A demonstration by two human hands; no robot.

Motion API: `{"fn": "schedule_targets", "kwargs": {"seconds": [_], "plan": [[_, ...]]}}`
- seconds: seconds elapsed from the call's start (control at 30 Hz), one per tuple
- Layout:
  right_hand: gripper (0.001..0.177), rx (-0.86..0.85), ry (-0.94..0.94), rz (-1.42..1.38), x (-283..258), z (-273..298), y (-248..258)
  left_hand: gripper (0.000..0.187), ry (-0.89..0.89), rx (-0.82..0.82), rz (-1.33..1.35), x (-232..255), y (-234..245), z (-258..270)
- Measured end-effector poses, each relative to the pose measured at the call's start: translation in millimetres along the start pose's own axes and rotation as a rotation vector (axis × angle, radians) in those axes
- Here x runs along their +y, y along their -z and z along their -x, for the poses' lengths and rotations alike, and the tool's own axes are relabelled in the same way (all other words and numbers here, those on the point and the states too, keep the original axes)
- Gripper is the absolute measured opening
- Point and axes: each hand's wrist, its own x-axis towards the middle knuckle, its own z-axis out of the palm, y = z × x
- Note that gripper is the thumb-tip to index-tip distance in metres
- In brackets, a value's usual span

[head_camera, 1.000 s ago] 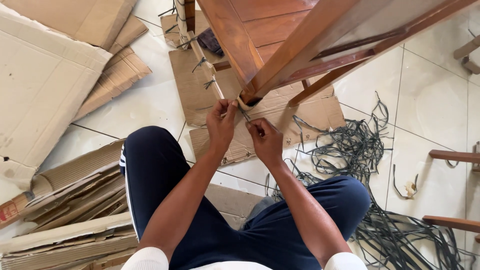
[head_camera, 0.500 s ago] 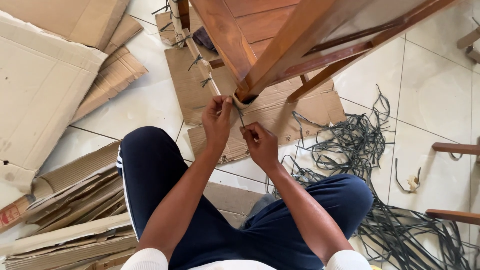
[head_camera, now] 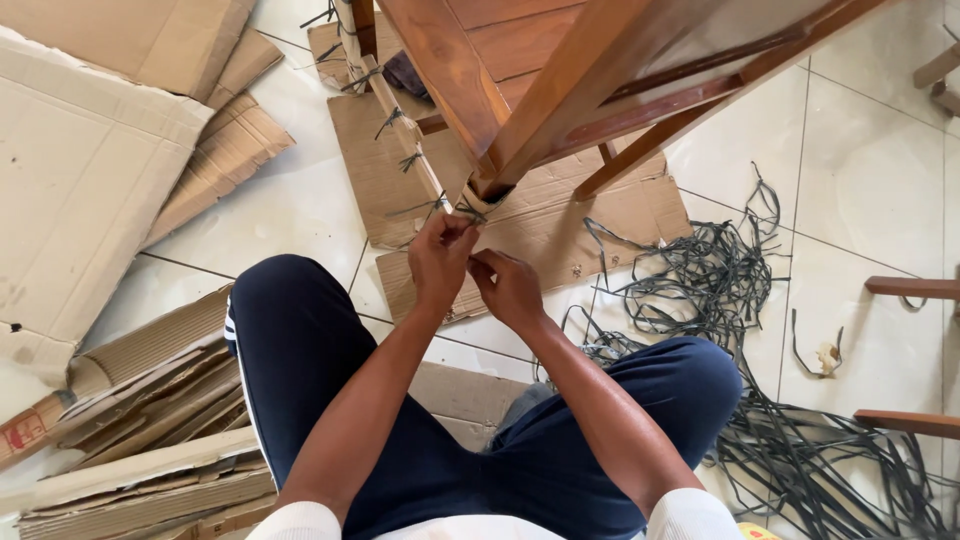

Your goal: Wrap cardboard and secure with ties around the legs of a wooden chair for shipping or storage.

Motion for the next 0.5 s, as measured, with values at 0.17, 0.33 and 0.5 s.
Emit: {"fn": "schedule_targets", "kwargs": {"seconds": [0.17,0.33,0.5], "plan": [[0.012,-0.129,-0.038,0.133,23,3,-9,0.019,0.079,-0.002,-0.111,8,1,-6],[0.021,-0.218,-0.137,0.253,55,12,-10,0.025,0.081,-0.001,-0.134,-11,1,-7],[0.023,-0.346,-0.363,0.313,75,24,1,0.034,0.093,0.015,-0.190,-60,-15,-4]]}}
